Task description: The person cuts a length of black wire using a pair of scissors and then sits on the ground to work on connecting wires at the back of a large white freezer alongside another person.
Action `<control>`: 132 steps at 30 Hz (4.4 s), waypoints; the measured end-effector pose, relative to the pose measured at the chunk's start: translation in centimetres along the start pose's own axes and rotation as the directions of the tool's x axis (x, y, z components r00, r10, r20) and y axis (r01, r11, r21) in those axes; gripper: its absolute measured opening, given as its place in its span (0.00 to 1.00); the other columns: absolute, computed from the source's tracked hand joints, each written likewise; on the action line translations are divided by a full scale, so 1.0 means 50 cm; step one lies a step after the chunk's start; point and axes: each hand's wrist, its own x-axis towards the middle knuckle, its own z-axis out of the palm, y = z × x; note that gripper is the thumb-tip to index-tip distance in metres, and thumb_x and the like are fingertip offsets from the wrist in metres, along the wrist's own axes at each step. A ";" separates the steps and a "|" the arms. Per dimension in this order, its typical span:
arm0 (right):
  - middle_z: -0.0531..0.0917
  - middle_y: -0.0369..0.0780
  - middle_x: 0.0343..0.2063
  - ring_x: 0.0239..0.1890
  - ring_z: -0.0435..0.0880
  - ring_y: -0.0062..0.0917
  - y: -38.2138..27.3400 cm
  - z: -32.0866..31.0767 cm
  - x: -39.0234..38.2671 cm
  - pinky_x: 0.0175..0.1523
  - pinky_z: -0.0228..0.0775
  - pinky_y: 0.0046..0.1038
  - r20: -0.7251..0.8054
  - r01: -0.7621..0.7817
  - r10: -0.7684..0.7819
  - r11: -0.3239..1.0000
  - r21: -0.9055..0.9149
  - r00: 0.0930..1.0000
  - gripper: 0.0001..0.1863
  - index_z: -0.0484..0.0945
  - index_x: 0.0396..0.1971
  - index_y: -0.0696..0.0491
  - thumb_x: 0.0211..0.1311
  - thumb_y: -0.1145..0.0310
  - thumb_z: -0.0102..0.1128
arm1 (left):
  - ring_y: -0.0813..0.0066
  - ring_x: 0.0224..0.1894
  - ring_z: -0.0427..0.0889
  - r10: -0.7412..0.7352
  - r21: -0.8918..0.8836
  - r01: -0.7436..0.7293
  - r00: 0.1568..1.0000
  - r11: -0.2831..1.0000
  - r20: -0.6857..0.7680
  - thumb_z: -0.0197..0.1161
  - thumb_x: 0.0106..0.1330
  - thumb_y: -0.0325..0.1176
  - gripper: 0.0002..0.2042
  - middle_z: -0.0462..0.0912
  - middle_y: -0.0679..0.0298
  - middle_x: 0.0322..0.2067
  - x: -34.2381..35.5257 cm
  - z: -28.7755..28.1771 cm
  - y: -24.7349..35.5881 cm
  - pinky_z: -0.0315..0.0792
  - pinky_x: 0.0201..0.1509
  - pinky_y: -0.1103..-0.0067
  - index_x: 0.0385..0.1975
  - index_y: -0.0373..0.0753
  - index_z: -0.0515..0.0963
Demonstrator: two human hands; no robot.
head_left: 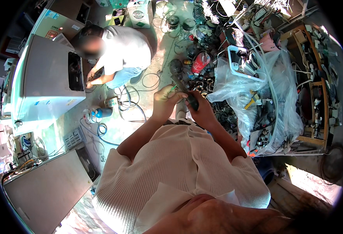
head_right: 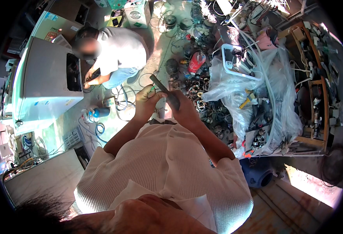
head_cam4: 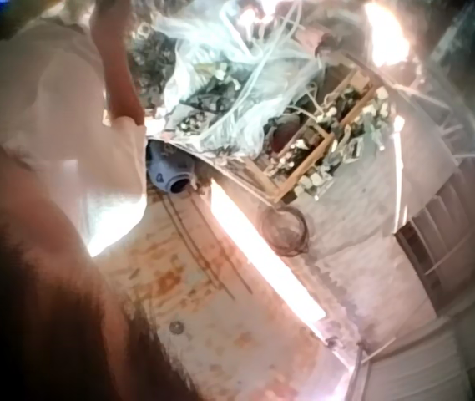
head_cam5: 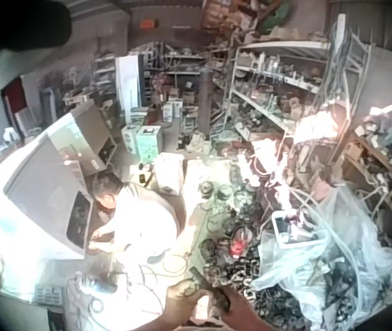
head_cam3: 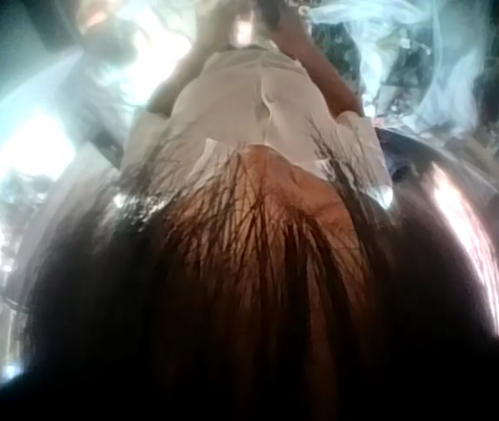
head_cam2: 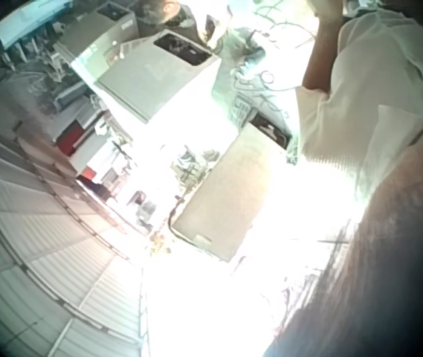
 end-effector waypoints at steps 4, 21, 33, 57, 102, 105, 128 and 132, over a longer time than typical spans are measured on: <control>0.79 0.50 0.32 0.38 0.79 0.48 -0.003 0.003 -0.007 0.40 0.70 0.36 -0.030 0.005 -0.005 1.000 0.002 1.000 0.15 0.70 0.46 0.53 0.60 0.67 0.54 | 0.81 0.30 0.81 0.056 0.121 -0.056 0.998 0.991 0.006 0.60 0.58 0.18 0.03 0.83 0.61 0.27 0.000 0.001 0.004 0.74 0.35 0.85 0.31 0.29 0.75; 0.79 0.46 0.31 0.33 0.79 0.37 0.037 0.057 -0.017 0.40 0.69 0.32 -0.164 -0.095 0.135 0.969 0.229 0.977 0.15 0.71 0.44 0.56 0.60 0.66 0.56 | 0.89 0.22 0.70 0.000 0.108 0.011 0.995 0.994 -0.099 0.65 0.55 0.20 0.13 0.70 0.74 0.17 0.011 0.007 -0.022 0.66 0.24 0.87 0.15 0.35 0.66; 0.76 0.46 0.48 0.52 0.75 0.33 0.074 -0.032 0.006 0.53 0.71 0.41 0.260 -0.368 0.299 0.397 0.841 0.918 0.21 0.67 0.54 0.57 0.63 0.64 0.54 | 0.88 0.17 0.52 -0.193 -0.453 0.199 0.979 0.869 0.059 0.66 0.57 0.33 0.22 0.55 0.78 0.16 0.029 -0.023 -0.026 0.50 0.20 0.87 0.15 0.48 0.55; 0.80 0.34 0.36 0.35 0.77 0.16 0.156 -0.012 -0.094 0.42 0.71 0.24 0.203 -0.231 0.242 0.094 0.968 0.949 0.16 0.70 0.50 0.55 0.63 0.70 0.53 | 0.84 0.20 0.52 -0.090 -0.637 0.391 0.888 0.664 0.451 0.44 0.65 0.41 0.15 0.54 0.74 0.19 0.034 -0.122 0.026 0.49 0.26 0.83 0.17 0.45 0.58; 0.79 0.50 0.41 0.43 0.79 0.43 0.848 -0.419 -0.088 0.48 0.71 0.42 -0.633 -0.908 0.740 0.396 0.134 0.229 0.44 0.62 0.57 0.58 0.49 0.39 0.59 | 0.73 0.49 0.74 -0.377 0.340 0.396 0.918 0.853 -0.122 0.45 0.71 0.38 0.16 0.76 0.60 0.45 0.114 0.108 -0.129 0.71 0.53 0.75 0.50 0.34 0.71; 0.67 0.54 0.53 0.50 0.73 0.49 0.855 -0.442 -0.030 0.51 0.68 0.42 -0.737 -0.892 0.648 0.428 0.143 0.193 0.45 0.55 0.62 0.55 0.51 0.42 0.59 | 0.73 0.48 0.75 -0.370 0.291 0.418 0.906 0.860 -0.207 0.46 0.71 0.38 0.16 0.76 0.61 0.44 0.100 0.149 -0.123 0.72 0.53 0.75 0.50 0.34 0.71; 0.78 0.46 0.34 0.34 0.80 0.34 0.378 0.108 0.082 0.40 0.71 0.32 0.851 0.195 -0.247 0.965 0.173 0.463 0.15 0.74 0.40 0.56 0.54 0.65 0.61 | 0.75 0.42 0.77 0.021 0.358 0.256 0.787 0.898 -0.617 0.52 0.64 0.17 0.26 0.80 0.60 0.39 -0.163 0.180 -0.069 0.71 0.47 0.80 0.61 0.35 0.56; 0.78 0.45 0.31 0.34 0.78 0.40 0.381 0.153 0.071 0.38 0.69 0.37 0.811 0.371 -0.269 0.926 0.071 0.519 0.11 0.73 0.33 0.56 0.57 0.64 0.58 | 0.73 0.37 0.79 0.127 0.292 0.187 0.598 0.938 -0.791 0.56 0.64 0.23 0.38 0.80 0.55 0.37 -0.198 0.122 -0.012 0.74 0.43 0.78 0.67 0.40 0.37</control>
